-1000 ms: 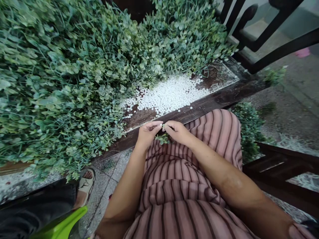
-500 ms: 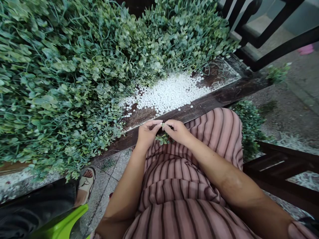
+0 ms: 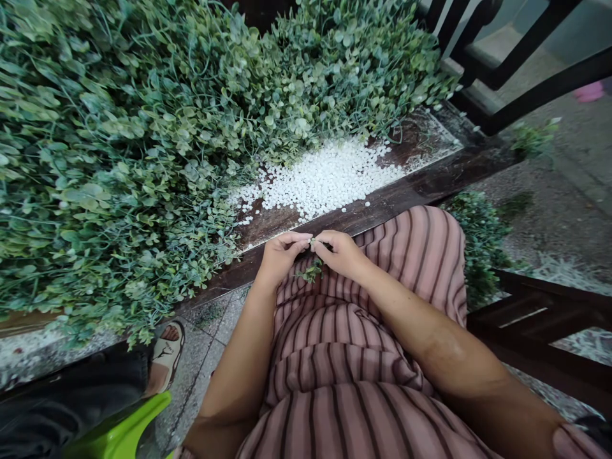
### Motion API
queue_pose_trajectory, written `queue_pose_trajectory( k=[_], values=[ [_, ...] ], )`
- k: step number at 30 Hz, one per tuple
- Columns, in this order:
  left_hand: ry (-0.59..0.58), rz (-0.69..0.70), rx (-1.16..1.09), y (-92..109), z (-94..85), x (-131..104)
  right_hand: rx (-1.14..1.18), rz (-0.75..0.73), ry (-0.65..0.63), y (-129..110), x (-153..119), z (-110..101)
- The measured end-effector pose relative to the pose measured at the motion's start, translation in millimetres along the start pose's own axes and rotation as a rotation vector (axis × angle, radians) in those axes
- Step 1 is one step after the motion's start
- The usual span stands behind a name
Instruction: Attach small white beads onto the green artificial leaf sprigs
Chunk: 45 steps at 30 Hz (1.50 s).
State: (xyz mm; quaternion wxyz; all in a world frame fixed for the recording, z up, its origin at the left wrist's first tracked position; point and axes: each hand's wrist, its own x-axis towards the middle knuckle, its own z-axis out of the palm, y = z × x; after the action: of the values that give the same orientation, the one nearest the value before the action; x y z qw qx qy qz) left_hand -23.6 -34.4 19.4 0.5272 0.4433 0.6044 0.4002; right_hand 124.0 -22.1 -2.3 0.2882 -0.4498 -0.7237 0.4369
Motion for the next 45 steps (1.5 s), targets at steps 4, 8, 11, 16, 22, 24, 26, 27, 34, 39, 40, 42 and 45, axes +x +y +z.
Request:
queue_pose_trajectory(
  k=[4, 8, 11, 16, 22, 24, 26, 27, 34, 39, 40, 42, 45],
  values=[
    [-0.02, -0.039, -0.018, -2.1, -0.7, 1.4, 0.001, -0.011, -0.01, -0.3, -1.1, -0.8],
    [-0.045, -0.034, -0.02, -1.3, -0.1, 1.5, 0.007, -0.015, -0.015, -1.0, -0.8, -2.1],
    [-0.045, -0.028, -0.017, -0.7, 0.6, 1.5, 0.014, -0.003, -0.015, -2.2, -0.3, -3.1],
    [-0.038, 0.005, -0.031, -2.9, 1.8, 3.0, 0.018, 0.005, -0.02, -3.2, 0.3, -3.8],
    [-0.023, -0.04, -0.044, -4.4, 3.0, 2.5, 0.012, -0.009, -0.022, -1.9, 0.9, -3.2],
    [-0.017, -0.048, -0.051, -3.5, 4.1, 2.1, 0.003, -0.008, -0.021, -1.5, 1.1, -3.3],
    [-0.021, -0.052, -0.055, -1.9, 5.2, 2.2, -0.006, -0.008, -0.028, -1.5, 1.4, -3.7],
    [-0.025, -0.052, -0.056, -1.0, 5.6, 2.4, -0.01, -0.009, -0.033, -1.5, 1.4, -4.0],
    [-0.03, -0.074, -0.046, -0.4, 7.5, 4.7, -0.023, -0.012, -0.036, -1.9, 1.8, -4.7],
    [0.059, -0.113, -0.093, -3.3, 10.9, 5.1, 0.004, 0.027, -0.035, -0.2, 3.4, -4.1],
    [0.068, -0.122, -0.103, -3.3, 11.5, 4.9, 0.014, 0.038, -0.039, -0.1, 3.5, -4.1],
    [0.064, -0.131, -0.112, -2.8, 12.1, 4.7, 0.032, 0.052, -0.045, -0.4, 3.6, -4.6],
    [0.039, -0.119, -0.109, -1.7, 12.4, 4.9, 0.037, 0.041, -0.049, -1.6, 3.4, -5.9]
  ],
)
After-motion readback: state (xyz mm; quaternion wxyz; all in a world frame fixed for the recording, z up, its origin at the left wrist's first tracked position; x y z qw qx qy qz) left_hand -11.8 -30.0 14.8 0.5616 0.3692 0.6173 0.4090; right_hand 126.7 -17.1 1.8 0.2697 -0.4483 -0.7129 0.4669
